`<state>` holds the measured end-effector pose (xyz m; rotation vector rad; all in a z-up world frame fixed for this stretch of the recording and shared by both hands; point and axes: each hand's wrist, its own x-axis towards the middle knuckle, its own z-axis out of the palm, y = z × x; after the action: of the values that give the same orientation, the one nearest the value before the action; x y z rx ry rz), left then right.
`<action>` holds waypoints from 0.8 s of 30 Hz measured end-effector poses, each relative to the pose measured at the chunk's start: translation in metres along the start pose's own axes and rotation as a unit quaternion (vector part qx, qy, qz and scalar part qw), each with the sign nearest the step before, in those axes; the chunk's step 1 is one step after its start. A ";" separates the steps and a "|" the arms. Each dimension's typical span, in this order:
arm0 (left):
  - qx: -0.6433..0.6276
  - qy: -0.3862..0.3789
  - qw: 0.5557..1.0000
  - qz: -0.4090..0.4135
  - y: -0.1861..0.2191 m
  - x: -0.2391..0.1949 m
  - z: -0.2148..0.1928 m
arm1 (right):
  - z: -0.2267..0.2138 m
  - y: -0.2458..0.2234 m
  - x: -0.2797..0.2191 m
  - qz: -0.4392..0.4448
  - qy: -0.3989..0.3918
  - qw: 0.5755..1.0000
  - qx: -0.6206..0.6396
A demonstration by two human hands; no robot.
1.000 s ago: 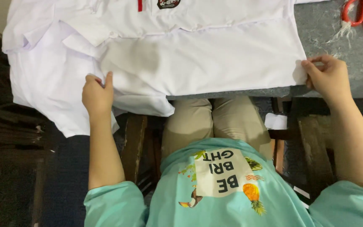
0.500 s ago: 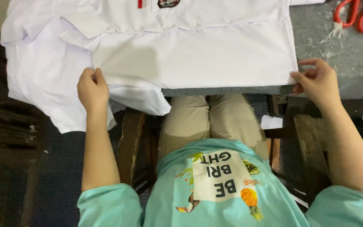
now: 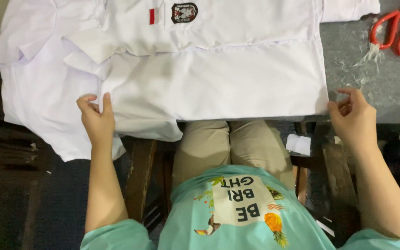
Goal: Folding a white school uniform shirt and inserting a collar stiffener
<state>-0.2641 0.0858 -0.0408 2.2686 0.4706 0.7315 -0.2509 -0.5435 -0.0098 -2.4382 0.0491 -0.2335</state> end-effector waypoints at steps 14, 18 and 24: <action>-0.006 -0.141 0.889 0.436 0.158 0.055 0.141 | 0.132 -0.146 0.119 -0.331 -0.167 0.928 -0.034; 0.107 -0.322 0.864 0.373 0.155 0.081 0.224 | 0.189 -0.142 0.161 -0.349 -0.140 0.918 -0.125; 0.016 -0.370 0.864 0.342 0.165 0.098 0.218 | 0.187 -0.147 0.167 -0.320 -0.109 0.927 -0.159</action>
<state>-0.0323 -0.0887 -0.0176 2.5166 -0.7237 0.0984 -0.0570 -0.3282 -0.0316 -2.7117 -0.8824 -0.2511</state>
